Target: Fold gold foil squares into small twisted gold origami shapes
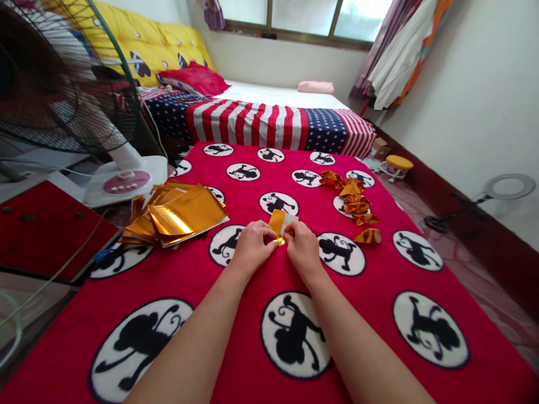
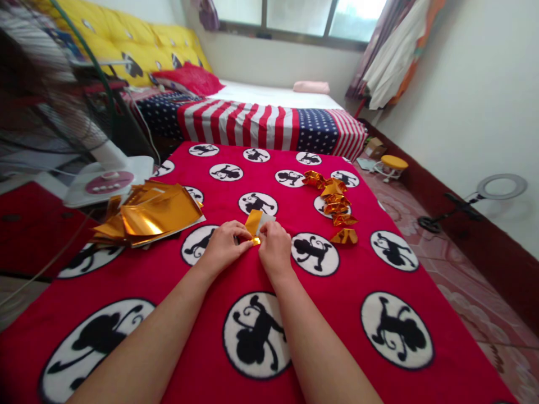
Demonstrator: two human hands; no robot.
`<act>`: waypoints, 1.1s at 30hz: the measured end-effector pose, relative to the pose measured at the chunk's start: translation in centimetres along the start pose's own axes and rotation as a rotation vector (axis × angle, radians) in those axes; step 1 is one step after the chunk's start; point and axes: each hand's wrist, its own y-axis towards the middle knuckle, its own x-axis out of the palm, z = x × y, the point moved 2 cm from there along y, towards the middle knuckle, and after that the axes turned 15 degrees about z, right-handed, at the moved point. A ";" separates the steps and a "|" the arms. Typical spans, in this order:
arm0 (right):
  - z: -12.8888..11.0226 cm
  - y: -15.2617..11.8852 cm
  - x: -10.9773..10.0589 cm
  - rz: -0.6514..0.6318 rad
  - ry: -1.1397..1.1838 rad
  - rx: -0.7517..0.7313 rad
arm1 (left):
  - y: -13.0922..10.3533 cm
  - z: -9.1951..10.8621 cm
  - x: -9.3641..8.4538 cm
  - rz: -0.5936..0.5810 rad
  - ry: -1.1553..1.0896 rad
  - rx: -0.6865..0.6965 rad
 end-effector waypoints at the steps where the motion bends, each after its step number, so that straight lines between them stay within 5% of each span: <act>1: 0.0 0.0 0.0 0.002 0.010 -0.002 | 0.0 0.0 0.0 0.001 -0.001 -0.003; 11: 0.8 -0.2 0.0 -0.032 0.095 -0.015 | 0.2 -0.2 -0.1 -0.046 0.012 0.014; 33: -0.6 2.3 0.5 -0.085 -0.314 0.128 | 0.1 -0.5 -0.1 -0.016 -0.033 -0.049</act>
